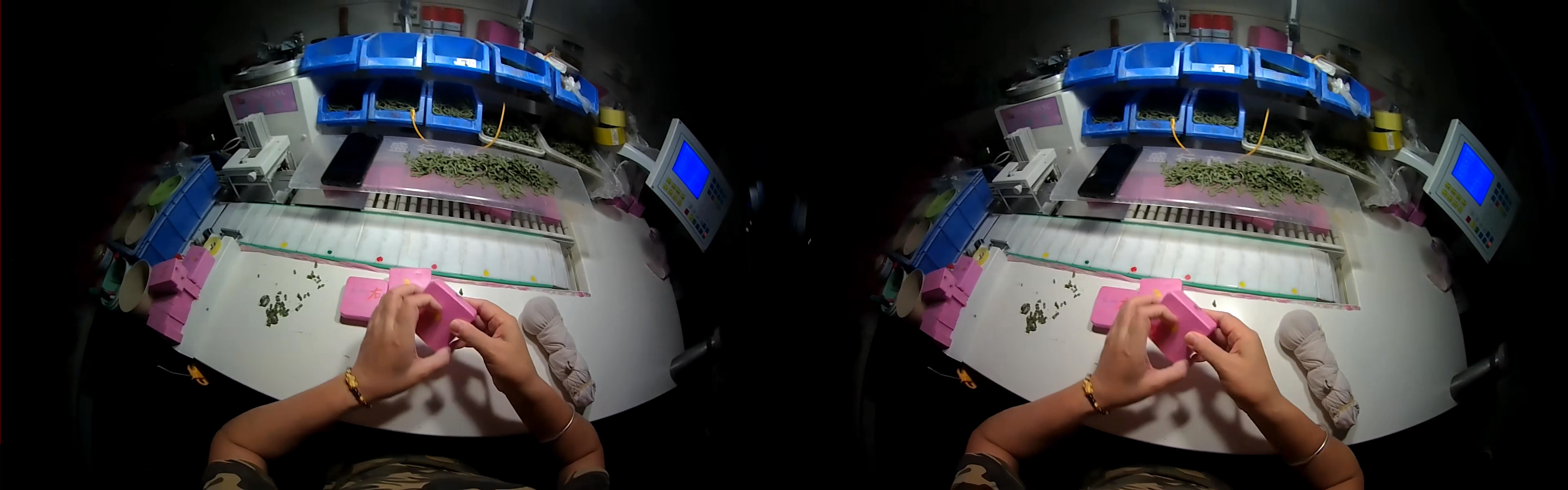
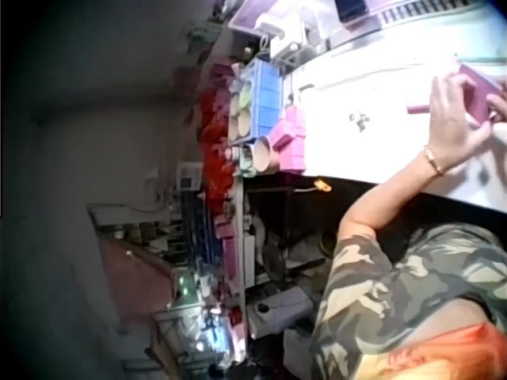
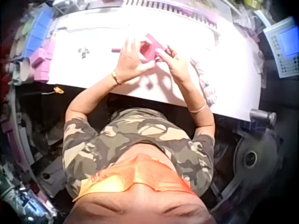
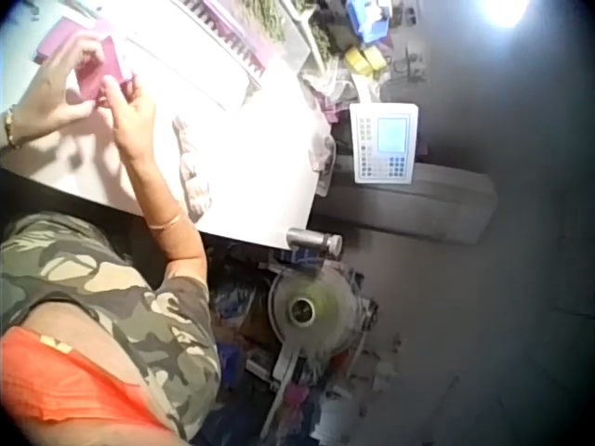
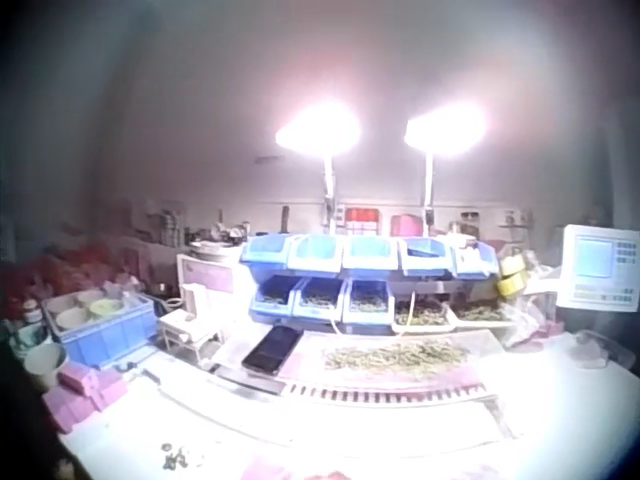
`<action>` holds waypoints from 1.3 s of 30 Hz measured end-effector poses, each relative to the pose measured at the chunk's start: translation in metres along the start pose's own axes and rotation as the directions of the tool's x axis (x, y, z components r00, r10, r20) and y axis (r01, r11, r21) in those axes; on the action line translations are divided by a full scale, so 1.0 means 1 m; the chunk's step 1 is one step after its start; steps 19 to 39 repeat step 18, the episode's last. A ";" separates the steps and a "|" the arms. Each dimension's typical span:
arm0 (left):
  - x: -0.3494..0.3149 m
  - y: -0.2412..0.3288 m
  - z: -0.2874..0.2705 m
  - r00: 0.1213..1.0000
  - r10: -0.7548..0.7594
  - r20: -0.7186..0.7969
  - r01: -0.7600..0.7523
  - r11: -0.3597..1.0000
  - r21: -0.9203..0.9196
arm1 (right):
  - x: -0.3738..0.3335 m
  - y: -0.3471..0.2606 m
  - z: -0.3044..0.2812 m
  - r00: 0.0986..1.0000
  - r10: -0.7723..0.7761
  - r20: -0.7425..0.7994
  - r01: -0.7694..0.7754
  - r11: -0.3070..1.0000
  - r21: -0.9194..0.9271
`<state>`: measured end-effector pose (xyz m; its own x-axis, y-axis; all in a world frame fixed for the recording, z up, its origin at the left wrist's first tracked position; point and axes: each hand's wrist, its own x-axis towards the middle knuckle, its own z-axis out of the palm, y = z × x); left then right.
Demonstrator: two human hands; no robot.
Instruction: The person assembles small floral arrangements by placing green foliage into pink square molds and inserting individual flower components into the center of each arrangement using both hands.
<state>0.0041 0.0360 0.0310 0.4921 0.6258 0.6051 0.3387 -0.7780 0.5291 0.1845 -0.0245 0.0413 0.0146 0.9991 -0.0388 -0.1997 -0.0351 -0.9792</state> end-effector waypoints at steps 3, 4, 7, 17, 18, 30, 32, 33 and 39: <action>0.021 -0.027 -0.016 0.980 -0.191 0.060 0.192 0.981 -0.007 | 0.012 -0.002 0.002 1.000 0.020 0.012 -0.019 0.999 -0.034; 0.030 -0.045 -0.021 0.955 -0.291 0.047 0.292 0.956 -0.018 | 0.015 0.002 -0.004 0.999 0.013 0.039 -0.010 0.996 -0.088; 0.049 -0.120 -0.041 0.897 -0.418 -0.144 0.431 0.899 0.073 | 0.022 0.006 -0.014 0.992 -0.122 0.041 0.127 0.889 -0.441; 0.063 -0.200 -0.065 0.824 -0.511 -0.244 0.563 0.698 0.443 | 0.060 0.022 -0.015 0.902 -0.347 0.256 0.393 0.417 -0.819; 0.068 -0.202 -0.063 0.805 -0.543 -0.237 0.587 0.677 0.444 | 0.067 0.025 -0.011 0.872 -0.390 0.295 0.444 0.379 -0.812; 0.068 -0.202 -0.063 0.805 -0.543 -0.237 0.587 0.677 0.444 | 0.067 0.025 -0.011 0.872 -0.390 0.295 0.444 0.379 -0.812; 0.068 -0.202 -0.063 0.805 -0.543 -0.237 0.587 0.677 0.444 | 0.067 0.025 -0.011 0.872 -0.390 0.295 0.444 0.379 -0.812; 0.068 -0.202 -0.063 0.805 -0.543 -0.237 0.587 0.677 0.444 | 0.067 0.025 -0.011 0.872 -0.390 0.295 0.444 0.379 -0.812; 0.068 -0.202 -0.063 0.805 -0.543 -0.237 0.587 0.677 0.444 | 0.067 0.025 -0.011 0.872 -0.390 0.295 0.444 0.379 -0.812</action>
